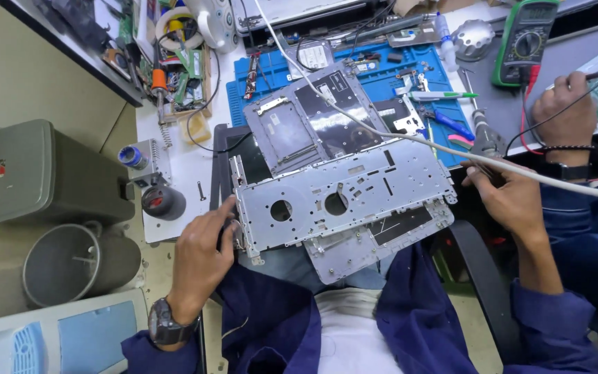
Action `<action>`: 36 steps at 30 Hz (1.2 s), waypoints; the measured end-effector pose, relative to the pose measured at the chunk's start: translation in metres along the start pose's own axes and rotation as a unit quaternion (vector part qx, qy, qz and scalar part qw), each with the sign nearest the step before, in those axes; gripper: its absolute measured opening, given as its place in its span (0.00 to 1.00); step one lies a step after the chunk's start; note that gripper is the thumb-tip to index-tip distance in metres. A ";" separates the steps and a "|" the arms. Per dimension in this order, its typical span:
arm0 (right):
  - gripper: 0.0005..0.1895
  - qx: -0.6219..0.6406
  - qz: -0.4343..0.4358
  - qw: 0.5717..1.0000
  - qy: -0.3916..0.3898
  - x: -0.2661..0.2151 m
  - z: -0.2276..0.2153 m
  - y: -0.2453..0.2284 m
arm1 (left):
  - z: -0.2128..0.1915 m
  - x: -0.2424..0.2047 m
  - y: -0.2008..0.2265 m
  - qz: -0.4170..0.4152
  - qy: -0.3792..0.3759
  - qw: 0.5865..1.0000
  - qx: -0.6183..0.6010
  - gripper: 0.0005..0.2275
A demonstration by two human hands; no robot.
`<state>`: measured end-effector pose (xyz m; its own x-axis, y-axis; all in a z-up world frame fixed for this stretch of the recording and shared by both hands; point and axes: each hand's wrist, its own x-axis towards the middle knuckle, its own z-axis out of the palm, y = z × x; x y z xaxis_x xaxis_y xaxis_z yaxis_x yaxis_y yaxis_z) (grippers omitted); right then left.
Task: The person holds a disassembled metal electronic chassis and uses a screwdriver to manipulate internal components. They rotate the chassis to access different areas while working on the internal wiring and mechanisms.
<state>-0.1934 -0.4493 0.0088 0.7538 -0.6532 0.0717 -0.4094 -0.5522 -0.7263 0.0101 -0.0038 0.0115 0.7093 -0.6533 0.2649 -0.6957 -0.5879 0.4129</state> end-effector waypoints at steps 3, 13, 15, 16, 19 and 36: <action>0.08 0.091 0.038 0.995 -0.031 0.005 0.010 -0.003 | 0.009 -0.002 0.000 -0.043 -0.027 0.998 -0.041 0.20; 0.09 0.226 0.068 0.972 -0.022 0.010 0.023 0.020 | 0.001 0.002 0.015 -0.178 0.009 0.935 -0.305 0.29; 0.10 0.252 0.041 0.967 -0.008 0.006 0.013 0.016 | -0.009 0.001 0.021 -0.171 0.047 0.931 -0.320 0.32; 0.12 0.279 0.019 0.960 0.006 0.000 0.008 0.014 | -0.014 -0.001 0.025 -0.165 0.079 0.925 -0.332 0.34; 0.10 0.306 -0.009 0.950 0.063 0.002 0.006 0.021 | -0.022 -0.003 0.030 -0.107 0.132 0.928 -0.330 0.35; 0.12 0.382 0.058 0.922 -0.035 0.056 0.005 0.016 | -0.016 0.022 -0.001 0.213 0.195 0.951 -0.110 0.05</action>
<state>-0.1548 -0.4923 -0.0022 0.7695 -0.6356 -0.0615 -0.0275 0.0633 -0.9976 0.0284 -0.0104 0.0310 0.3865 -0.5584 0.7340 -0.9191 -0.1670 0.3569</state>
